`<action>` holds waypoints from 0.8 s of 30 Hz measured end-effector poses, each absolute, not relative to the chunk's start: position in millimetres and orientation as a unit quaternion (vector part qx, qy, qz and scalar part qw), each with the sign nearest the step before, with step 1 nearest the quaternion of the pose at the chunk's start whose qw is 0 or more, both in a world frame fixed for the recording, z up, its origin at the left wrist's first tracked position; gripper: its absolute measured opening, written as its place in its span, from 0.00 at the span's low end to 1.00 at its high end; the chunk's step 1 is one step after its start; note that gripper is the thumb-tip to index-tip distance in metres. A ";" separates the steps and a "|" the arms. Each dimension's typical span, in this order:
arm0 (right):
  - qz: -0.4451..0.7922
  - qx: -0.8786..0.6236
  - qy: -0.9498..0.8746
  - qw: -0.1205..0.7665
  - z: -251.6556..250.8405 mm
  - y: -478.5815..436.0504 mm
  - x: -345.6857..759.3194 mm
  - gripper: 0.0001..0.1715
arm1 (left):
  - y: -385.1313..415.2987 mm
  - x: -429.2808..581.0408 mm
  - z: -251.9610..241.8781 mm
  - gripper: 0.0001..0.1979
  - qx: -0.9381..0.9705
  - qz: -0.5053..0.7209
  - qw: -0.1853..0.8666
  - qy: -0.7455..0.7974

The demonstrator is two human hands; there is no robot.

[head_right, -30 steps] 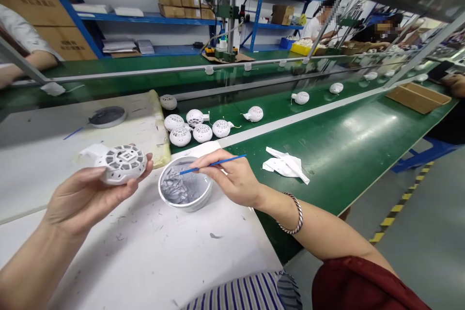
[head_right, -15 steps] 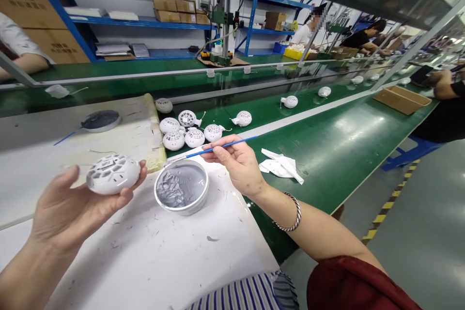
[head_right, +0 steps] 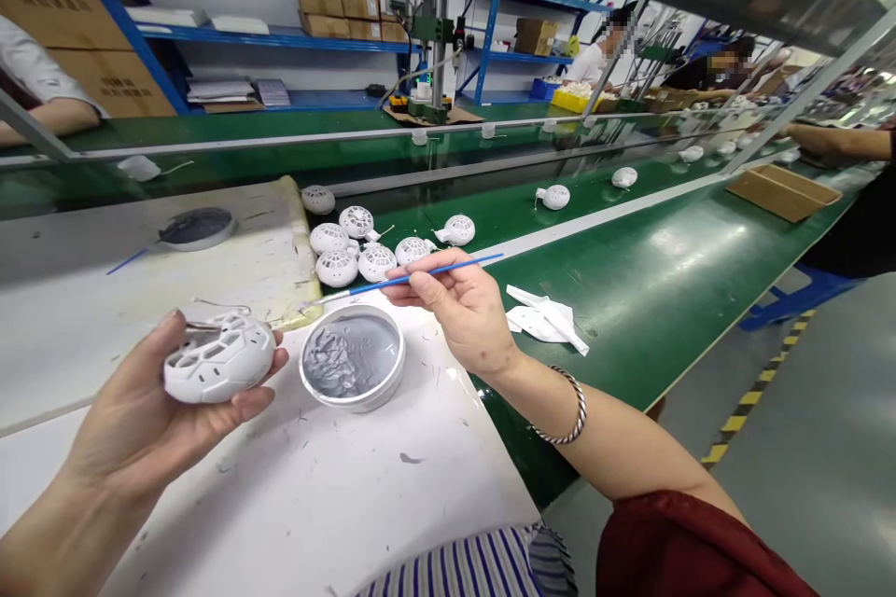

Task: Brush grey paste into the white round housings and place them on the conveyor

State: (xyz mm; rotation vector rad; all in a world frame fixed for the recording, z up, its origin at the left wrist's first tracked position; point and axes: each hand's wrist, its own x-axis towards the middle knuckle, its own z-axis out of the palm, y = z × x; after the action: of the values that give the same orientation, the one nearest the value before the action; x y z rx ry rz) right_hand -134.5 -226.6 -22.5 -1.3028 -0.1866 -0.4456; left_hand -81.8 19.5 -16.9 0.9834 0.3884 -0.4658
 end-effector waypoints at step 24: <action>-0.204 -0.647 -0.211 0.704 7.7 -176.2 -137.2 0.06 | 16.4 -102.9 -1.8 0.11 0.458 -0.245 0.847 0.113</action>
State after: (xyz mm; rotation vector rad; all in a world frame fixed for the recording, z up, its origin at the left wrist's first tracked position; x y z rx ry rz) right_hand -137.2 -176.2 7.7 -1.4378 -0.4702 -0.4531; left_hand -102.9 16.4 -1.8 0.9663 0.2378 -0.5167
